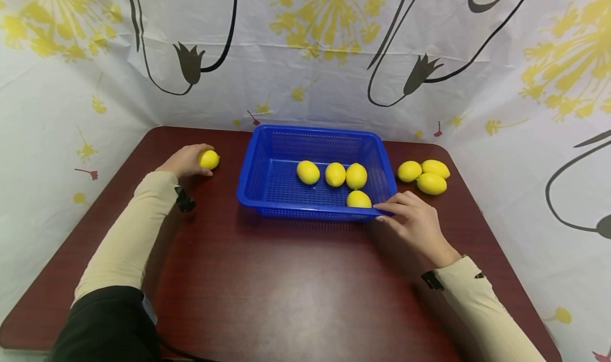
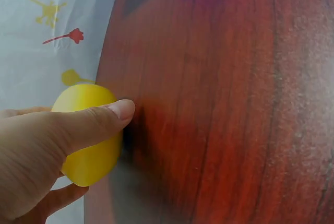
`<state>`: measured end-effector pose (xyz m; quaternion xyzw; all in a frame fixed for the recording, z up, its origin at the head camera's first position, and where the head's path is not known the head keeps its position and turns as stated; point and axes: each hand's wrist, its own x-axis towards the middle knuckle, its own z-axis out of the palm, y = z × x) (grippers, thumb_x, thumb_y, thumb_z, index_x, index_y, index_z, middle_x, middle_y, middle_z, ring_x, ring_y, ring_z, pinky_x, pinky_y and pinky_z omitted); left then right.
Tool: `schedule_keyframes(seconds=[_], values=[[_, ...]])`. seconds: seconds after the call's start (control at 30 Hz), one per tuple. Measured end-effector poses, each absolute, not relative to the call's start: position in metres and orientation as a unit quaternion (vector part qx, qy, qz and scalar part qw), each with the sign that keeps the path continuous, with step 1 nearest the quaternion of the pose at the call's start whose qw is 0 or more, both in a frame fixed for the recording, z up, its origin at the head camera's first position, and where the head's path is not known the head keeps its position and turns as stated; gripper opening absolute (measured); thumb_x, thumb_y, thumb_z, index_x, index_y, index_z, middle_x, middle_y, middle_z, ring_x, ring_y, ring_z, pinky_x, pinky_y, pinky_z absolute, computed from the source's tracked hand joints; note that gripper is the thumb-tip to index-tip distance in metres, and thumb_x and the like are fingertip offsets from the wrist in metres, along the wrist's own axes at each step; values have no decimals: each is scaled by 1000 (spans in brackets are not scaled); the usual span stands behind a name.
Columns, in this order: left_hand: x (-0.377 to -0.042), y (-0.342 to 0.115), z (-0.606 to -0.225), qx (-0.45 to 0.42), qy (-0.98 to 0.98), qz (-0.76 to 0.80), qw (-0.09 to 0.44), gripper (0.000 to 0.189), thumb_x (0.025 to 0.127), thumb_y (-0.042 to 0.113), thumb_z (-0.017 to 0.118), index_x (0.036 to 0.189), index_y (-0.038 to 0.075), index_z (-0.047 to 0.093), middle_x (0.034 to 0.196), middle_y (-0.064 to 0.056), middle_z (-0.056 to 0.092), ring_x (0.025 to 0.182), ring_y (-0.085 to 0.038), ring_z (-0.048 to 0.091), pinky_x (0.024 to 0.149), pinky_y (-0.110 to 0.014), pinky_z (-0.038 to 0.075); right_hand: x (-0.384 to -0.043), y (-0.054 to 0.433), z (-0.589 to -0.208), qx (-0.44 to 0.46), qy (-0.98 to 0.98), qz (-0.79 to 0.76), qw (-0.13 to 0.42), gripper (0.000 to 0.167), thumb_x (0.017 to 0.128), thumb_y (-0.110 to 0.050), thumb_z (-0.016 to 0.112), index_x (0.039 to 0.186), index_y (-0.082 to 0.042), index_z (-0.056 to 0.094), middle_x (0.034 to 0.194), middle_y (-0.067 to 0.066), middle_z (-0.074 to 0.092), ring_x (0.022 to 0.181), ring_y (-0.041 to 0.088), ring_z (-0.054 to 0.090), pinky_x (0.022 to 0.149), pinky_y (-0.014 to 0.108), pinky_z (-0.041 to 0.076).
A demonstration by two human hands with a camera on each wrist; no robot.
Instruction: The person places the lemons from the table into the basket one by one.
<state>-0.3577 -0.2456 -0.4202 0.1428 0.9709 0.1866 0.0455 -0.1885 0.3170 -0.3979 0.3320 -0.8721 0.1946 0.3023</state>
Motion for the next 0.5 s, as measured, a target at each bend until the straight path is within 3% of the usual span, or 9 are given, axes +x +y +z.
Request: schedule_keyframes(seconds=[0.5], values=[[-360,-246,-420,152,972,179,26,67,78,18,82,136,1,52,131,-25,58,114,-40,54,103,-57,42,-188,317,-398,332,-870,204,303,34,65,-9,90,97,-17,80,84,-2,69,77,10,53,62,18,41]])
